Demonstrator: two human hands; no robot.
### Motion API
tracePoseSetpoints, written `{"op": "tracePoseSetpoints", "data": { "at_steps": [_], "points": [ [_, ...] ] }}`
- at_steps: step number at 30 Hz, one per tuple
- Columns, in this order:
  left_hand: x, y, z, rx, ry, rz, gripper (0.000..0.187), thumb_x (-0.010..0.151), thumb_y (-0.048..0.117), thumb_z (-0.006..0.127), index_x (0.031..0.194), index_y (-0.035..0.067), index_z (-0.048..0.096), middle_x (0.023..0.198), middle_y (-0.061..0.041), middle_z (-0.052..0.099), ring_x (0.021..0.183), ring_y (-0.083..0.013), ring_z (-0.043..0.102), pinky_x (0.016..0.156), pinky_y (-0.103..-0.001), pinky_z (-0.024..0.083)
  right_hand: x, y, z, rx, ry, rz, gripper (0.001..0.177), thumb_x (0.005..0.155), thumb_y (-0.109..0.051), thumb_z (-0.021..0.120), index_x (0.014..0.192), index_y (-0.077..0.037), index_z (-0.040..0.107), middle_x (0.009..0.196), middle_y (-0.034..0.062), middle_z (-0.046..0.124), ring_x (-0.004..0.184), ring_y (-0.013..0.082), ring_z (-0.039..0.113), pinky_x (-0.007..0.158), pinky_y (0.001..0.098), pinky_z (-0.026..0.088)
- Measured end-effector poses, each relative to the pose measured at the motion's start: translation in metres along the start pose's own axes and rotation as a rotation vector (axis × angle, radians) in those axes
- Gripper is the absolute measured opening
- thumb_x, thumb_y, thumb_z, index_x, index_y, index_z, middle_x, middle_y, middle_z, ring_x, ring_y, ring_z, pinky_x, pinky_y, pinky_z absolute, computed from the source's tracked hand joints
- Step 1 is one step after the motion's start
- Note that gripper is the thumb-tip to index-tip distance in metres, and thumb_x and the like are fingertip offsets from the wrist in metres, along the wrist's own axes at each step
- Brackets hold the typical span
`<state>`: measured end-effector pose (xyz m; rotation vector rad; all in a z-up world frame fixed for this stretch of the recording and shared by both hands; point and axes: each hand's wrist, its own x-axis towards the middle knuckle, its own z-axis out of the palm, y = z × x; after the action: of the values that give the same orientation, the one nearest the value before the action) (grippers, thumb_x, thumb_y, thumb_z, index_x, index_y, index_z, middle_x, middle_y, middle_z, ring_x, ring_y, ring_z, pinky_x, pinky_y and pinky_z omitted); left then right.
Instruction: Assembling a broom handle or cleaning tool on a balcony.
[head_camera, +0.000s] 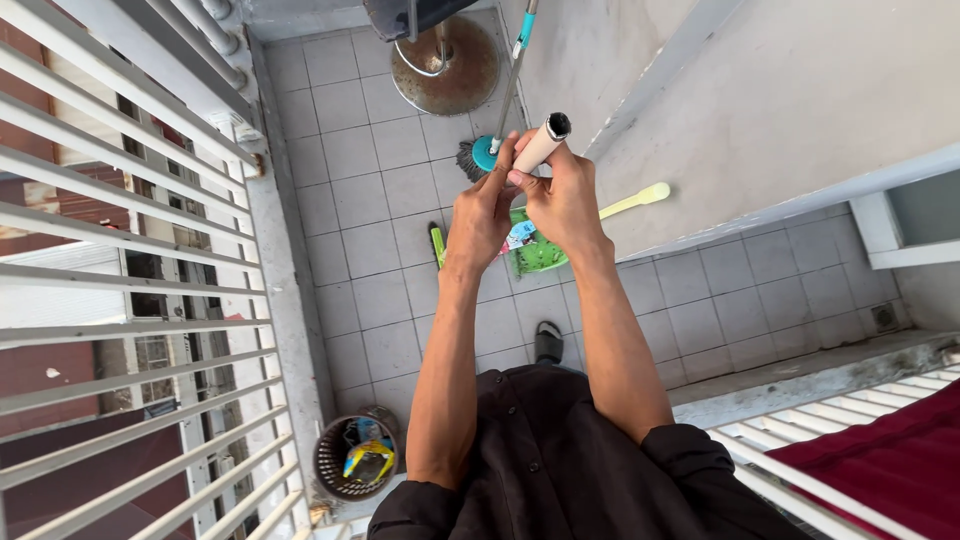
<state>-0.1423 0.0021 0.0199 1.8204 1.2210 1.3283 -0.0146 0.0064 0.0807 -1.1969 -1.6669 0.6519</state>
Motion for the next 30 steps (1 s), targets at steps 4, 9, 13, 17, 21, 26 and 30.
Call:
{"op": "tracePoseSetpoints", "data": {
  "at_steps": [4,9,13,17,21,26,30],
  "points": [
    [0.002,0.004,0.026,0.001,0.023,-0.018,0.078,0.086,-0.017,0.064,0.154,0.018,0.047,0.112,-0.014,0.075,0.098,-0.0319,0.076,0.081,-0.038,0.065,-0.001,0.015,-0.021,0.018,-0.022,-0.066,0.03,0.091,0.01,0.071,0.114,0.0,0.056,0.111,0.0154,0.073,0.099,0.0288,0.077,0.076,0.0339,0.068],
    [0.007,0.009,0.056,-0.023,0.021,0.004,0.073,0.091,-0.015,0.066,0.154,0.017,0.047,0.118,-0.016,0.074,0.103,-0.0334,0.075,0.082,-0.038,0.064,-0.001,0.031,-0.049,0.015,-0.043,-0.021,0.029,0.091,0.01,0.07,0.116,0.001,0.057,0.107,0.0147,0.073,0.1,0.0295,0.076,0.078,0.0368,0.066],
    [0.012,0.017,0.081,-0.032,0.036,0.021,0.073,0.088,-0.016,0.064,0.152,0.016,0.049,0.118,-0.018,0.073,0.102,-0.0337,0.075,0.083,-0.038,0.064,-0.001,0.049,-0.073,-0.038,-0.029,-0.093,0.028,0.093,0.011,0.071,0.115,0.001,0.057,0.106,0.0145,0.074,0.096,0.0291,0.076,0.08,0.0394,0.061],
    [0.015,0.021,0.101,-0.033,0.013,-0.004,0.074,0.087,-0.016,0.064,0.153,0.014,0.049,0.106,-0.019,0.073,0.094,-0.0326,0.075,0.077,-0.04,0.061,-0.001,0.056,-0.092,-0.012,-0.035,-0.08,0.029,0.092,0.011,0.071,0.115,0.001,0.056,0.107,0.0151,0.073,0.099,0.0295,0.075,0.075,0.0376,0.062],
    [0.018,0.022,0.119,-0.024,0.026,0.004,0.07,0.089,-0.015,0.067,0.151,0.012,0.051,0.102,-0.019,0.073,0.088,-0.0329,0.075,0.073,-0.041,0.057,-0.001,0.065,-0.107,-0.032,-0.029,-0.111,0.029,0.093,0.011,0.071,0.116,0.0,0.056,0.105,0.0147,0.073,0.098,0.0301,0.075,0.077,0.039,0.061],
    [0.019,0.023,0.136,-0.022,0.019,-0.013,0.07,0.088,-0.015,0.065,0.151,0.01,0.05,0.099,-0.018,0.074,0.088,-0.0307,0.076,0.074,-0.039,0.06,-0.001,0.062,-0.121,-0.061,-0.039,-0.065,0.029,0.092,0.011,0.07,0.115,0.001,0.057,0.103,0.0149,0.073,0.095,0.0313,0.075,0.074,0.0394,0.06],
    [0.019,0.027,0.142,-0.041,0.032,-0.001,0.067,0.089,-0.014,0.065,0.15,0.01,0.051,0.099,-0.017,0.075,0.089,-0.029,0.077,0.075,-0.038,0.062,-0.001,0.059,-0.128,-0.049,-0.045,-0.005,0.029,0.091,0.011,0.069,0.115,0.002,0.056,0.105,0.0146,0.072,0.097,0.0309,0.075,0.072,0.0374,0.061]
  ]
}}
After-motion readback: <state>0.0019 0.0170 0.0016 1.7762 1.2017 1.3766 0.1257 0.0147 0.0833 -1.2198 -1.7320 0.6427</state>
